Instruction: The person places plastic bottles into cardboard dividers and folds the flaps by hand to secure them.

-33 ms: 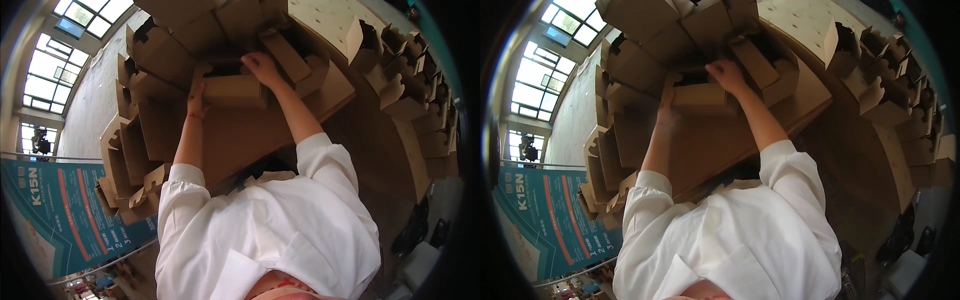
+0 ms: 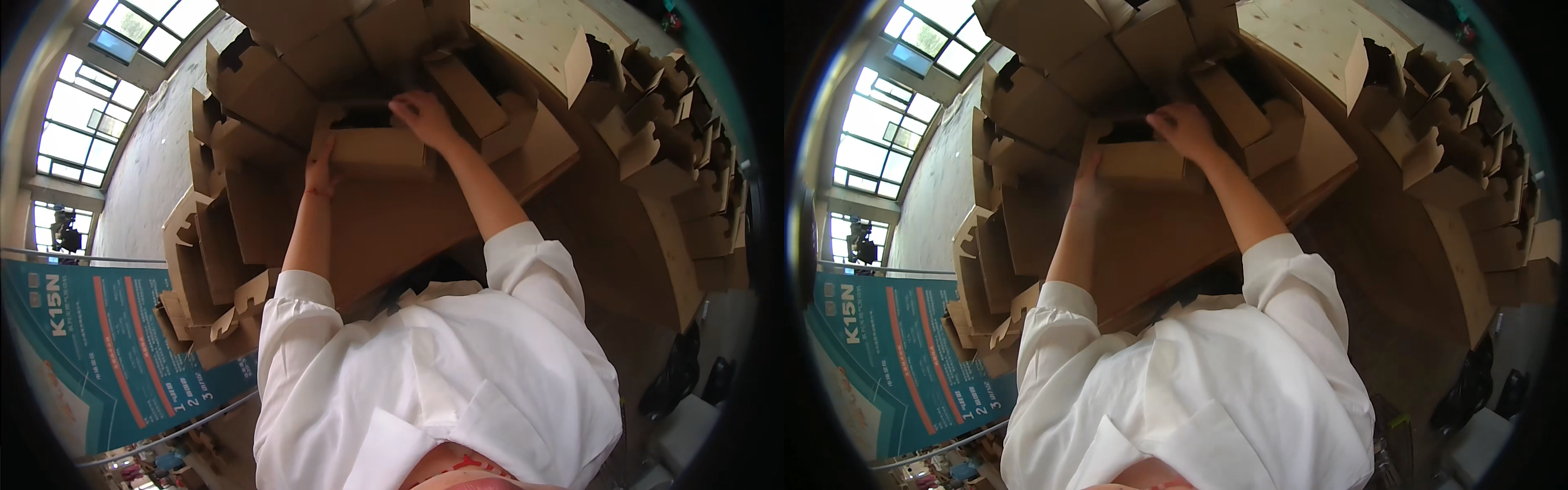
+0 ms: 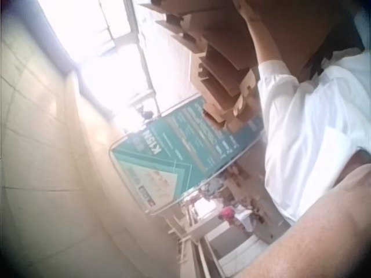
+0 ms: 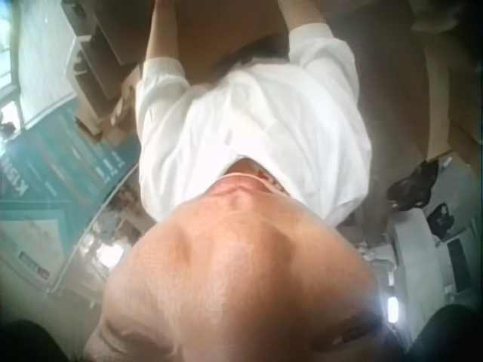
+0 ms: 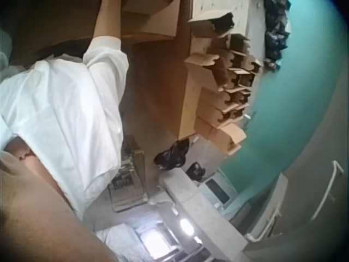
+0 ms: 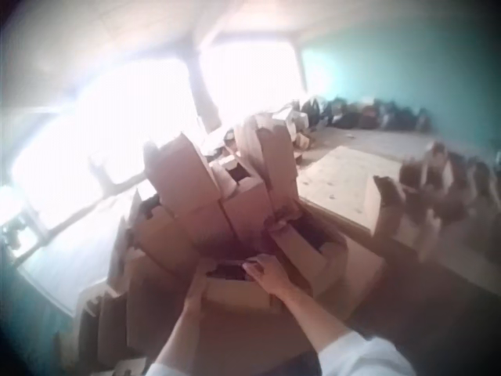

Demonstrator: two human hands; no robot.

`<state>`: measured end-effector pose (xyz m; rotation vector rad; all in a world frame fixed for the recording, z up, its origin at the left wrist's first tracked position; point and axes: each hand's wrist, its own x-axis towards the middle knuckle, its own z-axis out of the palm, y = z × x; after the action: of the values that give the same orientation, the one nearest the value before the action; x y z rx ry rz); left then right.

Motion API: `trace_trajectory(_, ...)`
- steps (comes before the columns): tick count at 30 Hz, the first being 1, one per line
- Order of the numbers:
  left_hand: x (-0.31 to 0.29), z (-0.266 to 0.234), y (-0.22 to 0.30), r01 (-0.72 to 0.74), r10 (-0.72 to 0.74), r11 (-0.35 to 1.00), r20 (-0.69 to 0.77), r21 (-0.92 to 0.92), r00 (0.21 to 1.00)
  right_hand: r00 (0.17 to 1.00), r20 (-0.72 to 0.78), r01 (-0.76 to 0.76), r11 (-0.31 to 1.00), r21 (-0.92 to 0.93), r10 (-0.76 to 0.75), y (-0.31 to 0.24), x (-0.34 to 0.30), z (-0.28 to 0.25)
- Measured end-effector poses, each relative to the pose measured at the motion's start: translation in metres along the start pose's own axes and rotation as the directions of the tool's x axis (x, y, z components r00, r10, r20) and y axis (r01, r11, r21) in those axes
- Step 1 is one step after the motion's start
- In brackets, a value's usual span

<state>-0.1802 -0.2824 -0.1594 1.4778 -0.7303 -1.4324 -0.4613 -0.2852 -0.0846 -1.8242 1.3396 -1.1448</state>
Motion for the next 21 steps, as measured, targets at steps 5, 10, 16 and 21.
trace_trajectory(5,0.013,-0.010,-0.003,-0.132,0.135,0.990,-0.046,0.049,0.990,0.975,-0.080,0.183,0.953,-0.242,-0.207,0.013,-0.021,-0.010)
trace_trajectory(10,-0.060,0.086,0.062,-0.793,0.920,0.347,-0.018,0.502,0.391,0.850,-0.426,0.043,0.847,-0.529,-0.309,0.010,-0.030,-0.111)
trace_trajectory(16,-0.078,0.238,0.066,-0.955,0.642,-0.043,0.741,0.293,0.198,0.999,-0.015,0.006,0.550,-0.835,-0.033,0.061,-0.029,-0.126)
trace_trajectory(21,-0.029,0.279,0.042,-0.870,0.554,-0.409,0.833,0.276,0.004,0.892,-0.054,0.206,0.508,-0.836,-0.450,0.083,-0.022,-0.125)
